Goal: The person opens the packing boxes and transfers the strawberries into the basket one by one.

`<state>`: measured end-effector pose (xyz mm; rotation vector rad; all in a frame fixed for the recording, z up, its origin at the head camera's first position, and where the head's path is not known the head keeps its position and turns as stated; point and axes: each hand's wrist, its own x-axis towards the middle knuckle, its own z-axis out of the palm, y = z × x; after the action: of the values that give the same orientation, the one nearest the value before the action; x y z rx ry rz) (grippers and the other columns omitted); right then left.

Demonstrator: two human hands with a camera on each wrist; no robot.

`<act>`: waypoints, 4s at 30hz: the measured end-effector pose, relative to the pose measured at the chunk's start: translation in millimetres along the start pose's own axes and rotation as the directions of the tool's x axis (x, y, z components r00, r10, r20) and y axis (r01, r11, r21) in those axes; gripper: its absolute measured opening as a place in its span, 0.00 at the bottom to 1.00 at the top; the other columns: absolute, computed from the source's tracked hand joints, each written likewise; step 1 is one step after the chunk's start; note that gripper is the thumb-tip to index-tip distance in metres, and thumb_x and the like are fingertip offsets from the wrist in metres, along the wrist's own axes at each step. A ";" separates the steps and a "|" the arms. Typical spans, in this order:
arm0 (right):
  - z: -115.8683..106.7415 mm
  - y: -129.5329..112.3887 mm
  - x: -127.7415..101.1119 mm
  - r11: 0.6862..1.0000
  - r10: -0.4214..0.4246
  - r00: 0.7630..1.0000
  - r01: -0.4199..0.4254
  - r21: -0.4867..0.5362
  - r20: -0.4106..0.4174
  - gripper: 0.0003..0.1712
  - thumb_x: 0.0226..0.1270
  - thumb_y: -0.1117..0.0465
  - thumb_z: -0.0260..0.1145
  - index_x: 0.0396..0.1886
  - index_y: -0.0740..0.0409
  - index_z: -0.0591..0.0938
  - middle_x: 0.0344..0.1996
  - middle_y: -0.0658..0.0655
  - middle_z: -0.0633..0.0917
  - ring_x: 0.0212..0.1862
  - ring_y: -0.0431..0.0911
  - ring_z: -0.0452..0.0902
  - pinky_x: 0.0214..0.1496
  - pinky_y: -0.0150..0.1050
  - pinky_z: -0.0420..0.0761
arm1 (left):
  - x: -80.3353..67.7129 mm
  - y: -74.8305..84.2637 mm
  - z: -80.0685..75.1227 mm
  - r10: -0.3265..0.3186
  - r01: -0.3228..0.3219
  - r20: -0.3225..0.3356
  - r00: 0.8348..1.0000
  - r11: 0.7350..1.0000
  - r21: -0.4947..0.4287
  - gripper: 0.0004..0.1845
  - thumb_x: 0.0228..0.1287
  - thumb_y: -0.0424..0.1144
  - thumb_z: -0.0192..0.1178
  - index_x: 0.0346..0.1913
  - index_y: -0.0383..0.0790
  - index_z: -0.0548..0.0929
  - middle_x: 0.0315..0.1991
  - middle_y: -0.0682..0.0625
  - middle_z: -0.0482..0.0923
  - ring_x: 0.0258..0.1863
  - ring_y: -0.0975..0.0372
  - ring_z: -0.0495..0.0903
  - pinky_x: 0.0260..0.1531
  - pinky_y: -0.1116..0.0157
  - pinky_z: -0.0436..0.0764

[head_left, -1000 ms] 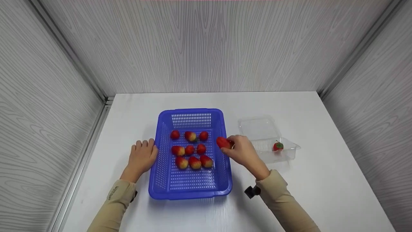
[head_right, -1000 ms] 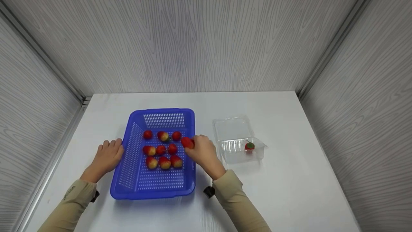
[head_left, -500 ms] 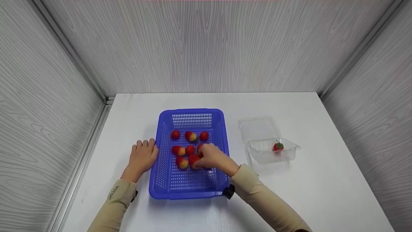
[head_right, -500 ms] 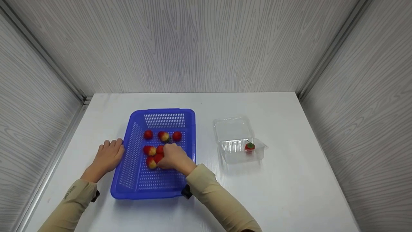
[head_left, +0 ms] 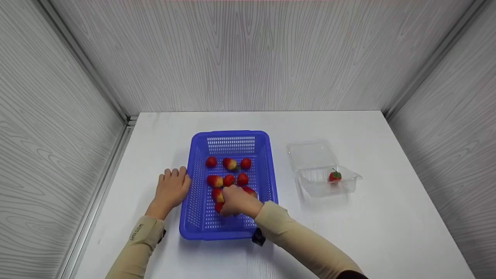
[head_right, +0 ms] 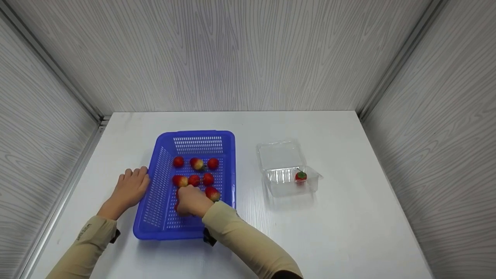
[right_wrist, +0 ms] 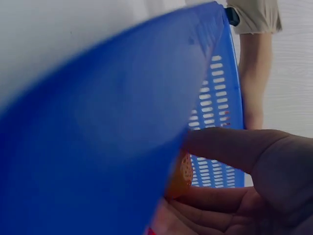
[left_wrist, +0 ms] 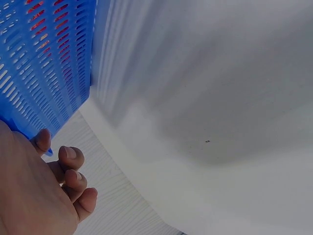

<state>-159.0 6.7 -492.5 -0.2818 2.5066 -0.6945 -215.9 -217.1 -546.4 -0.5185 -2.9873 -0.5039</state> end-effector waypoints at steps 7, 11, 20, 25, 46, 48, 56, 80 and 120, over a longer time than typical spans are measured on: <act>10.8 -8.6 6.8 0.983 0.018 1.000 -0.020 -0.184 -0.008 0.13 0.52 0.59 0.77 0.34 0.56 0.82 0.25 0.52 0.79 0.26 0.46 0.75 0.26 0.39 0.78 | 0.6 0.7 -0.5 0.001 -0.001 -0.004 1.000 1.000 0.006 0.12 0.75 0.40 0.41 0.42 0.33 0.68 0.33 0.39 0.67 0.34 0.45 0.63 0.36 0.49 0.62; 21.5 -9.0 8.7 0.962 0.011 0.999 -0.019 -0.274 -0.031 0.14 0.55 0.58 0.74 0.38 0.57 0.82 0.29 0.53 0.80 0.32 0.49 0.76 0.40 0.47 0.80 | 1.2 1.2 -0.2 0.000 0.000 -0.004 1.000 1.000 0.003 0.12 0.75 0.41 0.40 0.41 0.34 0.68 0.32 0.40 0.66 0.33 0.45 0.63 0.35 0.50 0.61; 42.8 -0.7 11.4 0.933 -0.005 0.998 -0.015 -0.359 -0.056 0.11 0.54 0.58 0.73 0.31 0.58 0.82 0.31 0.55 0.81 0.35 0.49 0.78 0.42 0.48 0.80 | 1.9 1.6 -1.3 -0.013 0.013 0.014 1.000 1.000 0.008 0.12 0.76 0.41 0.40 0.42 0.34 0.68 0.32 0.40 0.66 0.33 0.46 0.63 0.35 0.51 0.61; 44.7 0.8 12.7 0.937 -0.013 0.998 -0.011 -0.348 -0.067 0.14 0.53 0.55 0.75 0.29 0.58 0.81 0.29 0.55 0.81 0.33 0.48 0.78 0.36 0.46 0.80 | 0.7 2.6 -2.3 -0.013 0.013 0.019 1.000 1.000 -0.004 0.13 0.75 0.41 0.40 0.43 0.33 0.68 0.33 0.39 0.67 0.35 0.45 0.64 0.37 0.49 0.62; 36.7 -0.8 -3.2 0.936 -0.145 0.971 0.073 -0.345 -0.190 0.16 0.60 0.51 0.71 0.24 0.57 0.77 0.22 0.53 0.76 0.26 0.46 0.74 0.31 0.45 0.80 | 1.0 0.8 -2.0 -0.024 0.024 0.031 0.999 1.000 -0.001 0.13 0.76 0.42 0.39 0.44 0.33 0.68 0.34 0.39 0.68 0.36 0.45 0.63 0.37 0.49 0.61; 32.4 -2.0 -7.6 0.938 -0.170 0.963 0.093 -0.335 -0.209 0.16 0.61 0.52 0.70 0.25 0.57 0.77 0.21 0.53 0.76 0.26 0.47 0.74 0.30 0.45 0.80 | 0.7 1.1 -2.2 -0.019 0.019 0.024 1.000 1.000 -0.005 0.13 0.76 0.42 0.40 0.44 0.33 0.68 0.34 0.39 0.68 0.35 0.45 0.63 0.37 0.49 0.61; 7.9 -2.0 -27.3 0.986 -0.144 0.975 0.127 -0.109 -0.169 0.14 0.64 0.50 0.70 0.31 0.57 0.83 0.17 0.50 0.76 0.22 0.42 0.72 0.26 0.35 0.75 | -2.0 0.8 -1.1 -0.004 0.004 0.001 1.000 1.000 -0.002 0.12 0.75 0.40 0.40 0.44 0.33 0.69 0.33 0.39 0.68 0.34 0.45 0.64 0.36 0.50 0.62; -124.3 198.9 -77.8 0.978 -0.147 0.706 0.208 0.004 -0.693 0.08 0.60 0.75 0.61 0.38 0.68 0.83 0.29 0.61 0.84 0.32 0.52 0.79 0.37 0.48 0.78 | 0.4 0.9 -0.8 -0.015 0.015 0.031 0.999 1.000 -0.010 0.13 0.75 0.42 0.40 0.44 0.34 0.68 0.34 0.40 0.66 0.35 0.46 0.63 0.37 0.50 0.61; -66.3 285.5 -94.3 0.981 0.179 0.810 -0.191 0.037 -0.559 0.15 0.60 0.66 0.69 0.44 0.72 0.81 0.37 0.68 0.83 0.40 0.58 0.79 0.44 0.54 0.80 | 0.5 0.3 -0.2 0.012 -0.012 -0.028 1.000 1.000 0.019 0.12 0.75 0.41 0.42 0.41 0.34 0.68 0.31 0.40 0.67 0.33 0.46 0.63 0.36 0.50 0.62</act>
<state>-131.8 307.1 -554.5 0.1992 3.0437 -0.7525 -216.3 -216.8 -546.1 -0.5229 -2.9573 -0.4772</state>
